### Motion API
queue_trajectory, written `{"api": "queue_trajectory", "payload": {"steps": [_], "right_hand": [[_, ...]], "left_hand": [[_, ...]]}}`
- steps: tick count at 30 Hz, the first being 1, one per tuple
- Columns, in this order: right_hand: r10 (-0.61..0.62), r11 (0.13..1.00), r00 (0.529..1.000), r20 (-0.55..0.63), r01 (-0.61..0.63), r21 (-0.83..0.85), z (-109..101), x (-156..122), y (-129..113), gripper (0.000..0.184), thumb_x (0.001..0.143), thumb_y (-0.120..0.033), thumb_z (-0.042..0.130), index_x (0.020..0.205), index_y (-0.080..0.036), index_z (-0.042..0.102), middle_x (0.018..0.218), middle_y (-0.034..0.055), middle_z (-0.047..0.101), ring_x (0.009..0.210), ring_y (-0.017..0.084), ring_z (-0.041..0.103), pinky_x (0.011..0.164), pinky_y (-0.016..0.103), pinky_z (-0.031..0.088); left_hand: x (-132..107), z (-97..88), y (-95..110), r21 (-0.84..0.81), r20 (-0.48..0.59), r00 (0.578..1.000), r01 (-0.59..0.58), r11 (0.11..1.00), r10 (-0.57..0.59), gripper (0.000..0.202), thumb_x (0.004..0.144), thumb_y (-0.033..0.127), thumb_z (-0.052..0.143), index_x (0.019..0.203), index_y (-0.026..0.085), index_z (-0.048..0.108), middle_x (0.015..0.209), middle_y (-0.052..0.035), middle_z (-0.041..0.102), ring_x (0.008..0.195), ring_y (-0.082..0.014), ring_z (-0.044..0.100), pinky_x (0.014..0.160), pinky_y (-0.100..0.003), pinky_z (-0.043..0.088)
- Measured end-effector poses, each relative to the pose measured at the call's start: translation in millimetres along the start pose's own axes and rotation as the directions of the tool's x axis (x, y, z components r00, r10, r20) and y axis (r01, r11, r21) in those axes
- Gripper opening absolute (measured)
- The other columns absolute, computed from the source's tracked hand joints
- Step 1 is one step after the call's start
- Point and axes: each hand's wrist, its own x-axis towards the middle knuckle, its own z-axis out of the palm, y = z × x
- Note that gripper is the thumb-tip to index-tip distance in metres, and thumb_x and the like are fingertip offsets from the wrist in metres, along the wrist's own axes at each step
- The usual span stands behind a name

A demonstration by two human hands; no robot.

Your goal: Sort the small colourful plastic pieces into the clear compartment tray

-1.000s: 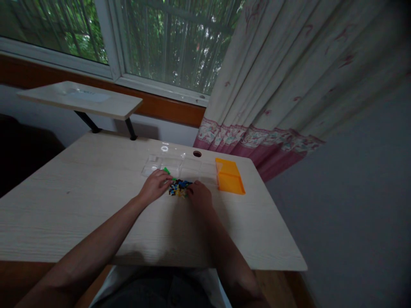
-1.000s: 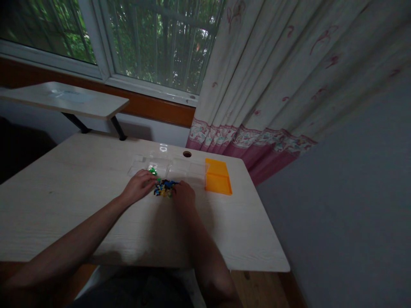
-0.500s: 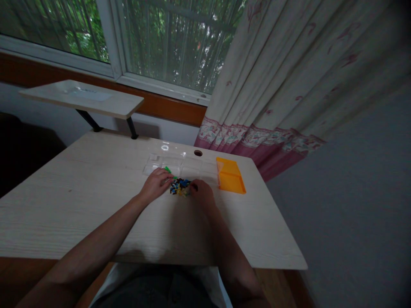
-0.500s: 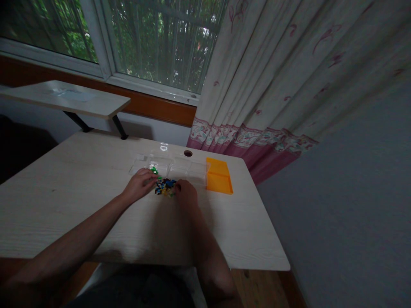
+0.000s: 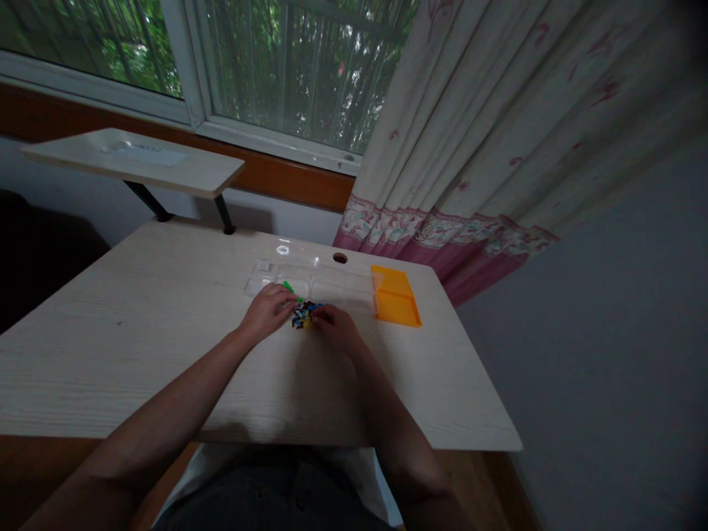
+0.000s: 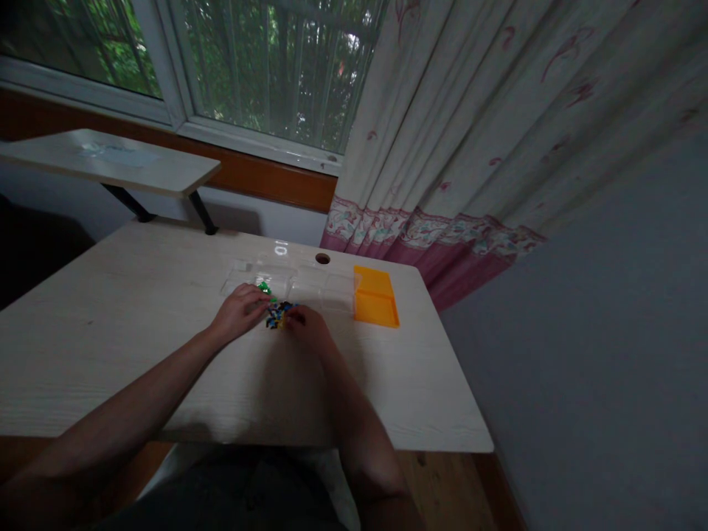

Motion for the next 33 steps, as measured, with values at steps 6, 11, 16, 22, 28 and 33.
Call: {"api": "queue_trajectory", "payload": {"steps": [6, 11, 16, 22, 28, 33], "right_hand": [[0.037, 0.983, 0.984, -0.175, -0.005, 0.182, -16.7, 2.9, 3.2, 0.025, 0.078, -0.033, 0.061, 0.099, -0.019, 0.065, 0.082, 0.0013, 0.071, 0.075, 0.017, 0.068, 0.072, 0.029, 0.055], [0.049, 0.998, 0.972, -0.228, -0.055, -0.02, -31.3, 2.3, 6.7, 0.017, 0.077, -0.03, 0.063, 0.089, -0.019, 0.07, 0.08, 0.0029, 0.073, 0.076, 0.017, 0.069, 0.074, 0.03, 0.055], [0.012, 0.987, 0.968, -0.25, -0.051, -0.15, -28.5, 3.2, 8.7, 0.019, 0.082, -0.023, 0.06, 0.093, -0.019, 0.073, 0.09, 0.005, 0.074, 0.085, 0.018, 0.069, 0.083, 0.032, 0.054], [-0.056, 0.967, 0.962, -0.267, -0.014, -0.253, -24.1, 1.4, 7.0, 0.021, 0.083, -0.019, 0.058, 0.098, -0.018, 0.074, 0.095, 0.0064, 0.074, 0.088, 0.018, 0.068, 0.086, 0.032, 0.052], [-0.071, 0.97, 0.957, -0.282, 0.0, -0.244, -20.8, 1.1, 7.4, 0.022, 0.084, -0.02, 0.057, 0.099, -0.018, 0.073, 0.1, 0.0074, 0.073, 0.089, 0.017, 0.067, 0.086, 0.03, 0.051], [-0.037, 0.983, 0.975, -0.219, -0.003, -0.182, -20.1, 0.1, 4.8, 0.017, 0.08, -0.022, 0.059, 0.092, -0.019, 0.071, 0.084, 0.0025, 0.073, 0.075, 0.015, 0.066, 0.075, 0.026, 0.051]], "left_hand": [[-0.6, 1.3, -2.9, -0.025, -0.02, 1.0, -0.017, 1.0, 0.016, 0.02, 0.093, 0.034, 0.056, 0.098, 0.021, 0.07, 0.094, -0.007, 0.067, 0.092, -0.0209, 0.059, 0.087, -0.037, 0.046], [-0.3, 0.5, -3.6, 0.004, -0.066, 0.998, -0.008, 1.0, 0.008, 0.02, 0.092, 0.034, 0.057, 0.096, 0.02, 0.071, 0.091, -0.0074, 0.068, 0.09, -0.0211, 0.059, 0.085, -0.036, 0.046], [0.2, -2.0, -7.4, 0.106, -0.112, 0.991, 0.084, 0.991, -0.072, 0.021, 0.091, 0.034, 0.058, 0.094, 0.019, 0.073, 0.089, -0.0069, 0.07, 0.09, -0.0223, 0.057, 0.085, -0.037, 0.044], [-1.1, -3.1, -19.2, 0.167, -0.151, 0.977, 0.175, 0.97, -0.15, 0.022, 0.09, 0.034, 0.058, 0.092, 0.02, 0.074, 0.089, -0.0061, 0.072, 0.087, -0.0221, 0.059, 0.087, -0.038, 0.043], [-1.3, -5.3, -25.2, 0.203, -0.163, 0.968, 0.223, 0.953, -0.192, 0.027, 0.093, 0.037, 0.053, 0.095, 0.022, 0.076, 0.089, -0.0066, 0.072, 0.087, -0.0229, 0.057, 0.086, -0.04, 0.042], [-0.8, -4.9, -27.3, 0.244, -0.174, 0.963, 0.242, 0.939, -0.204, 0.03, 0.094, 0.037, 0.051, 0.102, 0.022, 0.076, 0.088, -0.0075, 0.069, 0.087, -0.0237, 0.053, 0.085, -0.04, 0.042]]}}
